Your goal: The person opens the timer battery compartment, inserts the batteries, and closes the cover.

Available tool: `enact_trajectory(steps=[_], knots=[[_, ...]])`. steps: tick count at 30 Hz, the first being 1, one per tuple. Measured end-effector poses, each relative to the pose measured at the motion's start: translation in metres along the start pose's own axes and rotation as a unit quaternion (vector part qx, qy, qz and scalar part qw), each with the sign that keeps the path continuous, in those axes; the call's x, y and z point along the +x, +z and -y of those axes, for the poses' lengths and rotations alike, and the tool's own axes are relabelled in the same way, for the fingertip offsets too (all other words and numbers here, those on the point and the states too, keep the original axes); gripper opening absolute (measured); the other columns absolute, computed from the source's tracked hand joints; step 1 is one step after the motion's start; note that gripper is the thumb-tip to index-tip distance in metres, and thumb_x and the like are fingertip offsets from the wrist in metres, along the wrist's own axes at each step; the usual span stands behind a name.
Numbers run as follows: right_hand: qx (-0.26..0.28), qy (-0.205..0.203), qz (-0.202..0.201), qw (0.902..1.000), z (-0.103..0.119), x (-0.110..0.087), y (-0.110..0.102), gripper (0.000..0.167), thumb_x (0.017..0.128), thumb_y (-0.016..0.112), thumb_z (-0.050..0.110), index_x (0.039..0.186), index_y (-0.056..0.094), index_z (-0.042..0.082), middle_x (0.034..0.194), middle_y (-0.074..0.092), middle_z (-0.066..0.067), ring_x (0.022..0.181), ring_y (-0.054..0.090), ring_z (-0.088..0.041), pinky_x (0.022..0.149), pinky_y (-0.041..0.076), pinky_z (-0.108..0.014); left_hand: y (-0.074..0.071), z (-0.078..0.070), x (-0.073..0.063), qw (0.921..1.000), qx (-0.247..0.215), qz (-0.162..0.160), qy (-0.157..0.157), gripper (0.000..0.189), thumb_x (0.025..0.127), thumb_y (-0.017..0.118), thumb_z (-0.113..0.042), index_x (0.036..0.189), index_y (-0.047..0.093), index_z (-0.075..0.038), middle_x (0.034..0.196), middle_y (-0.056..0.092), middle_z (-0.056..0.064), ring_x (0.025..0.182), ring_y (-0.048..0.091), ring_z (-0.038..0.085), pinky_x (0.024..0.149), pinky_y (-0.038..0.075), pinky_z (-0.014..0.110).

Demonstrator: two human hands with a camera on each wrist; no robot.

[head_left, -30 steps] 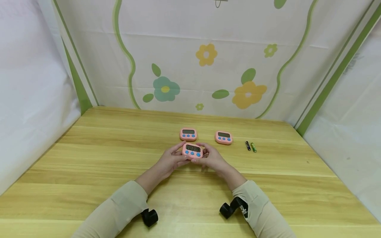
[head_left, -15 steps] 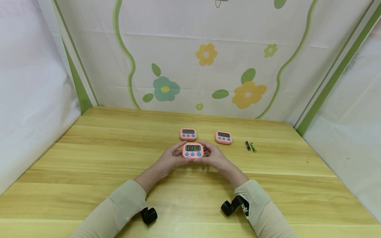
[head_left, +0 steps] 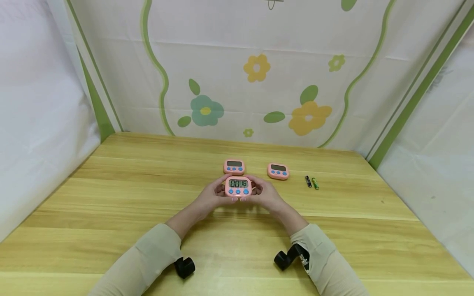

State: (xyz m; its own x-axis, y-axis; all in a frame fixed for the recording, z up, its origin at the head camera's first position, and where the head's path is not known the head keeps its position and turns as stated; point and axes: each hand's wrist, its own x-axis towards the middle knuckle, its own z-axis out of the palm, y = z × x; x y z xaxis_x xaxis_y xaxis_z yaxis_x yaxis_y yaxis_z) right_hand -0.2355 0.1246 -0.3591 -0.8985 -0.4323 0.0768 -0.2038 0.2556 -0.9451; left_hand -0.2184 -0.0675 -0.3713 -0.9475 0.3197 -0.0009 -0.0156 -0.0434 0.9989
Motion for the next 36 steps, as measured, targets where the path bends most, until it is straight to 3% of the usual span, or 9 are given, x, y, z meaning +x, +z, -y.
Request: enact_trajectory(steps=[4,11,22,30,36], knots=[[0.002,0.003,0.000,1.0000,0.002,0.000,0.001,0.065,0.068,0.074,0.011,0.126,0.044,0.008,0.099,0.052,-0.008,0.070,0.048,-0.020,0.060,0.043,-0.024,-0.002,0.000,0.000,0.9996,0.021,0.010,0.015,0.077,0.069,0.070,-0.003,0.135,0.030,-0.011,0.107,0.052,0.010,0.087,0.054,0.021,0.074,0.047,0.029],[-0.004,0.023,-0.003,0.9997,0.030,-0.010,0.007,0.063,0.070,0.069,-0.001,0.126,0.041,-0.001,0.095,0.050,-0.010,0.070,0.046,-0.019,0.060,0.041,-0.020,-0.004,-0.001,0.000,0.9960,0.079,0.001,0.041,0.074,0.068,0.073,-0.009,0.131,0.035,-0.009,0.106,0.052,0.006,0.085,0.052,0.020,0.072,0.047,0.028],[0.028,0.011,0.025,0.9992,0.005,0.000,0.004,0.063,0.073,0.067,0.001,0.128,0.038,0.003,0.095,0.047,-0.011,0.076,0.051,-0.021,0.061,0.046,-0.023,-0.008,-0.006,-0.001,0.9944,0.098,-0.027,0.028,0.069,0.065,0.076,-0.013,0.126,0.045,-0.010,0.099,0.054,0.006,0.085,0.050,0.020,0.070,0.046,0.027],[0.049,0.017,0.018,0.9985,0.004,-0.001,0.002,0.065,0.075,0.066,0.009,0.132,0.033,0.004,0.097,0.050,-0.015,0.070,0.052,-0.017,0.063,0.049,-0.032,-0.018,-0.007,0.001,0.9952,0.074,-0.025,0.059,0.072,0.065,0.076,-0.016,0.127,0.041,-0.004,0.102,0.053,0.008,0.086,0.050,0.019,0.072,0.047,0.025],[0.056,0.033,0.014,0.9978,0.002,0.000,-0.002,0.064,0.078,0.063,0.007,0.133,0.030,0.003,0.104,0.048,-0.024,0.072,0.052,-0.016,0.064,0.048,-0.034,-0.032,-0.010,0.011,0.9955,0.073,-0.058,0.016,0.075,0.068,0.073,-0.008,0.131,0.033,-0.006,0.110,0.051,0.012,0.093,0.051,0.021,0.079,0.045,0.027]])
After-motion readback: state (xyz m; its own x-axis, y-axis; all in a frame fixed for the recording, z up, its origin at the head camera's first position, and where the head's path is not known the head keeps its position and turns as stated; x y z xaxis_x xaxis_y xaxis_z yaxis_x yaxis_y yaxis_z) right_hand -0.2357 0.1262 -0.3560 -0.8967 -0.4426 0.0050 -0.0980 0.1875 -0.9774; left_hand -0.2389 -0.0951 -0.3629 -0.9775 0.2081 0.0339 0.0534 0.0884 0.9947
